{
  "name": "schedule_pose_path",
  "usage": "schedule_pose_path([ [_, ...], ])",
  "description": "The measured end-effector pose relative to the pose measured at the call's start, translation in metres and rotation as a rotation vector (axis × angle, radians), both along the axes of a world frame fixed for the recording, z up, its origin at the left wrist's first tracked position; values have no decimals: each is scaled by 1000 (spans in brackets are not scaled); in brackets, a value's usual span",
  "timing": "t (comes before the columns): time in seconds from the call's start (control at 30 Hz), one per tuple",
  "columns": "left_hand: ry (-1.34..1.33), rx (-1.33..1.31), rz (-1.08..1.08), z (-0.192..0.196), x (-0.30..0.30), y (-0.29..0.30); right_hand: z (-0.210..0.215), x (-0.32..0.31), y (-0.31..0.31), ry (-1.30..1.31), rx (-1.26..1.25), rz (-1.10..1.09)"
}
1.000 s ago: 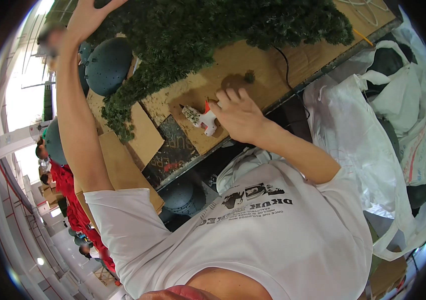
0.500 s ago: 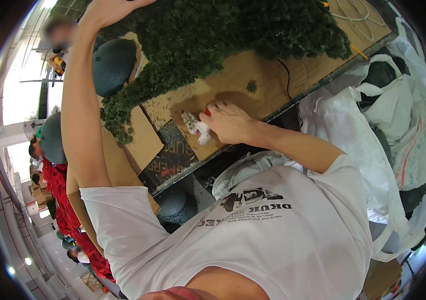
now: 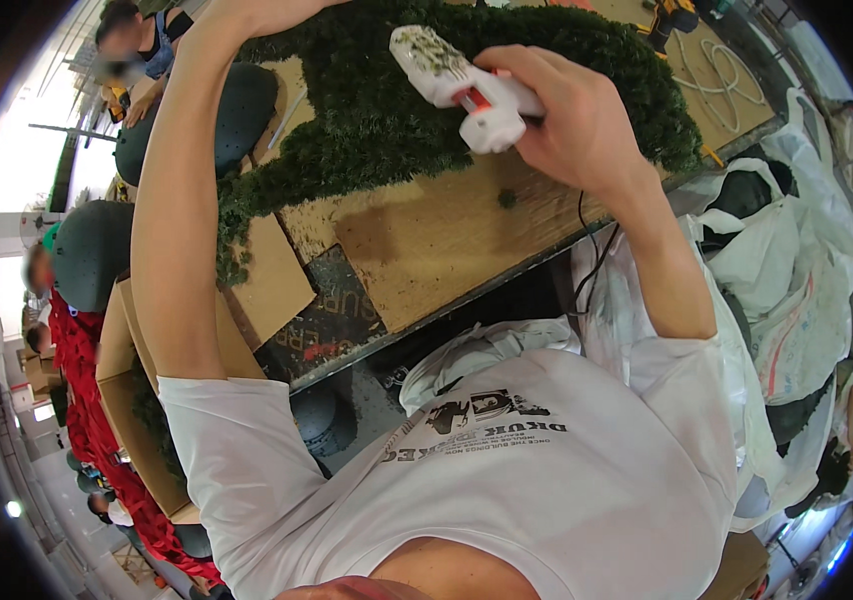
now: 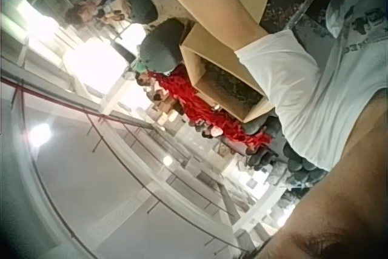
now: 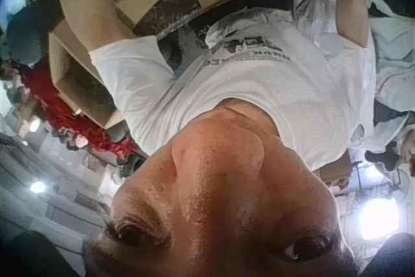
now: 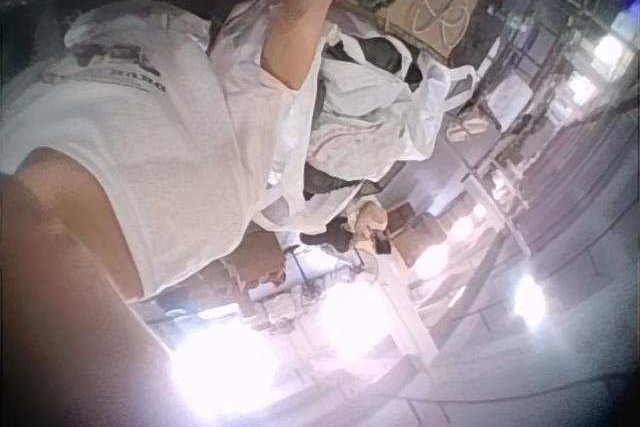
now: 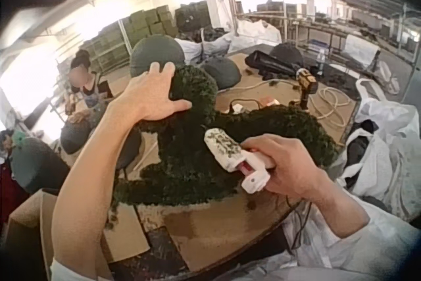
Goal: Applying artificial moss to a dome-shaped object using a hot glue gun.
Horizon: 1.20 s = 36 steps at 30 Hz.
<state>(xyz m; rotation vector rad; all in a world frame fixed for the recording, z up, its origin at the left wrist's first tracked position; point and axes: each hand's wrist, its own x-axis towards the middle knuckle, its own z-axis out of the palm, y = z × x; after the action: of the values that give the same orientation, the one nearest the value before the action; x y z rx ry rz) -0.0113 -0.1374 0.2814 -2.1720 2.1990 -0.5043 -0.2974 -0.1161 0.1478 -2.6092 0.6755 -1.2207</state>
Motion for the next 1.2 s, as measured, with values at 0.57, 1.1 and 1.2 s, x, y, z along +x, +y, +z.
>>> schedule_pose_path([
  [0.57,1,-1,8,-4,0,7,7,34,-54,210,-165,-132],
  [1.1,68,-3,-24,-2,-4,18,5,35,-55,285,-169,-181],
  [1.2,41,-40,-46,-4,-2,14,11,36,-52,330,-197,-211],
])
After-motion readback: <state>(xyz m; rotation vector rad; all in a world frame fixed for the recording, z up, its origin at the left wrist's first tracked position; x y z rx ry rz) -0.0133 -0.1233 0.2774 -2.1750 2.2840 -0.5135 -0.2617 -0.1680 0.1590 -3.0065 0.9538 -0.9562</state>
